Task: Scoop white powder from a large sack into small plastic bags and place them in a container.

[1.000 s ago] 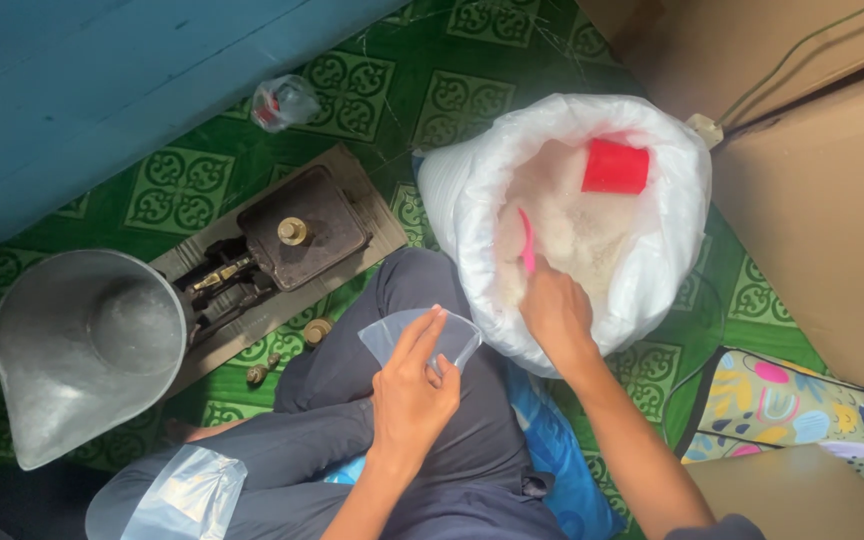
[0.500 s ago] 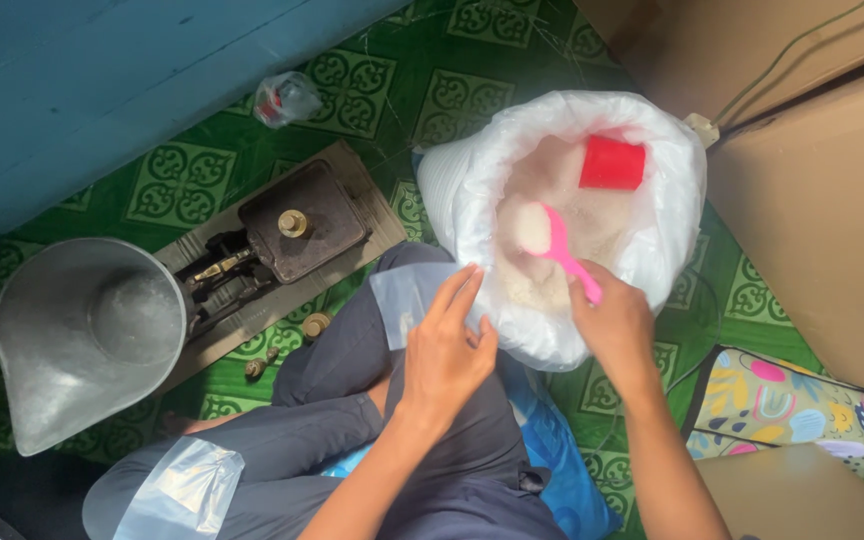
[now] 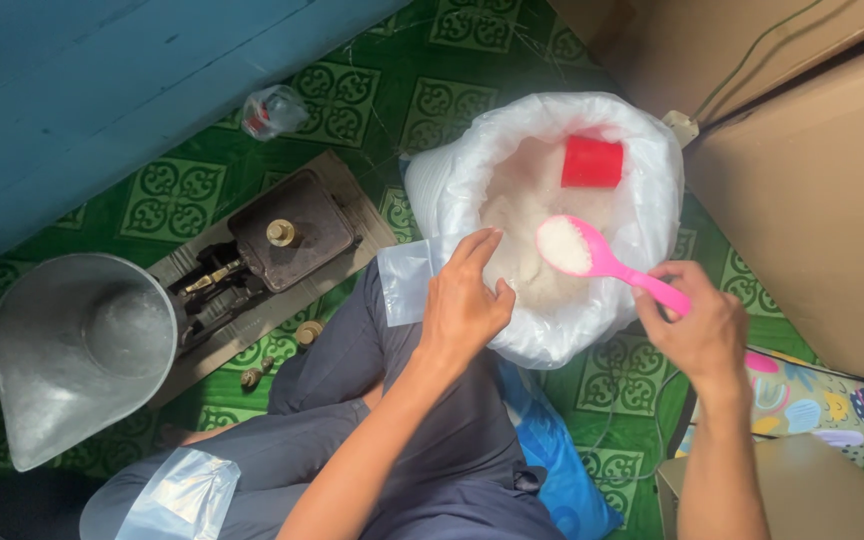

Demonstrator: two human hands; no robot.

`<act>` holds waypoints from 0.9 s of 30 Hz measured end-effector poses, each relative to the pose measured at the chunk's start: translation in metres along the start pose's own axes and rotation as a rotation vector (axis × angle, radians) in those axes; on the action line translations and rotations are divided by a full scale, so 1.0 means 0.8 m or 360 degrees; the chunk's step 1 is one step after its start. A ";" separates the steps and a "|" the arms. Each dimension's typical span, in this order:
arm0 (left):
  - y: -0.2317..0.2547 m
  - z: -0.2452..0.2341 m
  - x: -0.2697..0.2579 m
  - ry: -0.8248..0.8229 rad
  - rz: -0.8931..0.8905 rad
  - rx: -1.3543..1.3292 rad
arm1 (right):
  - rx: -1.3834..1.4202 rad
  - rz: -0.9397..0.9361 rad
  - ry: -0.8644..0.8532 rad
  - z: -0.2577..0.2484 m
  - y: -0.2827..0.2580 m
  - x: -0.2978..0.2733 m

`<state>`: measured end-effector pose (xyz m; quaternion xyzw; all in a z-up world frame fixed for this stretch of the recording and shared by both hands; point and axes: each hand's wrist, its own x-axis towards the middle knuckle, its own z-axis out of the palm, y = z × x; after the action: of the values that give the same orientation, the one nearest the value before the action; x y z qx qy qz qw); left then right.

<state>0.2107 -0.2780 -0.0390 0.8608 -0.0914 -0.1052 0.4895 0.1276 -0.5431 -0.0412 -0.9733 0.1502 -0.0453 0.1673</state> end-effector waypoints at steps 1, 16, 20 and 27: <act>0.001 0.001 0.002 -0.0070 -0.0041 0.0021 | -0.0105 -0.0138 0.0016 -0.010 -0.001 0.001; 0.007 0.010 0.005 -0.0128 -0.0012 -0.0009 | -0.0302 -0.0433 -0.0195 -0.065 -0.055 0.024; 0.010 0.011 0.002 -0.0144 -0.0038 0.0008 | -0.0316 -0.0559 -0.0191 -0.067 -0.072 0.029; 0.015 0.006 -0.004 -0.0184 -0.0011 0.0051 | -0.0540 -0.0692 -0.0339 -0.068 -0.099 0.043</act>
<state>0.2057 -0.2877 -0.0307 0.8612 -0.1182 -0.1551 0.4693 0.1747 -0.4994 0.0386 -0.9960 -0.0750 0.0482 0.0033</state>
